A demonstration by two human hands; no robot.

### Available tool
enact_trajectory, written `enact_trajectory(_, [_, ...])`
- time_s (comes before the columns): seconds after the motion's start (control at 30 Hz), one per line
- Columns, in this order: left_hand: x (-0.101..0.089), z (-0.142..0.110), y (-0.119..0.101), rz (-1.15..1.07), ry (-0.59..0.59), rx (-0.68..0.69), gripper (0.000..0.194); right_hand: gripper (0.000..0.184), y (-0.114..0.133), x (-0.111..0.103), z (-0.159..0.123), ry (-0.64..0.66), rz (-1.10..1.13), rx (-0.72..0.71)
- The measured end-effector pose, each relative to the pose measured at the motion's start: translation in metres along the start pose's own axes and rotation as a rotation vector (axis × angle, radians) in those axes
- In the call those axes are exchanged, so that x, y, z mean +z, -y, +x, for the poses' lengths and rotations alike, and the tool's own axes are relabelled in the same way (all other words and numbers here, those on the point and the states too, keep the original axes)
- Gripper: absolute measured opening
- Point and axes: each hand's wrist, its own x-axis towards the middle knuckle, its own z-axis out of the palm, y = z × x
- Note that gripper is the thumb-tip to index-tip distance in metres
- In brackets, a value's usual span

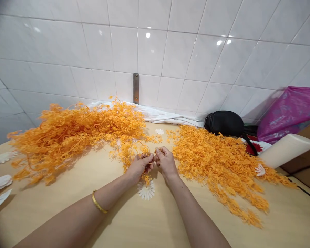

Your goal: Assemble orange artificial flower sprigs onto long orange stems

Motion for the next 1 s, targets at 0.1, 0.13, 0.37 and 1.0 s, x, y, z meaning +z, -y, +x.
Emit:
enact_trajectory(0.1, [0.001, 0.0, -0.001, -0.061, -0.026, 0.002, 0.032, 0.03, 0.001, -0.002, 0.007, -0.135, 0.069, 0.019])
enact_trajectory(0.13, [-0.001, 0.0, -0.002, -0.091, -0.027, -0.006, 0.03, 0.031, 0.003, -0.006, 0.009, -0.171, 0.074, 0.021])
enact_trajectory(0.37, [-0.014, 0.01, -0.007, -0.271, -0.094, -0.011, 0.029, 0.018, 0.019, -0.022, 0.006, -0.195, 0.052, 0.083])
enact_trajectory(1.0, [-0.019, 0.012, -0.012, -0.396, -0.1, -0.111, 0.011, 0.035, 0.015, -0.02, -0.004, 0.179, -0.121, 0.164])
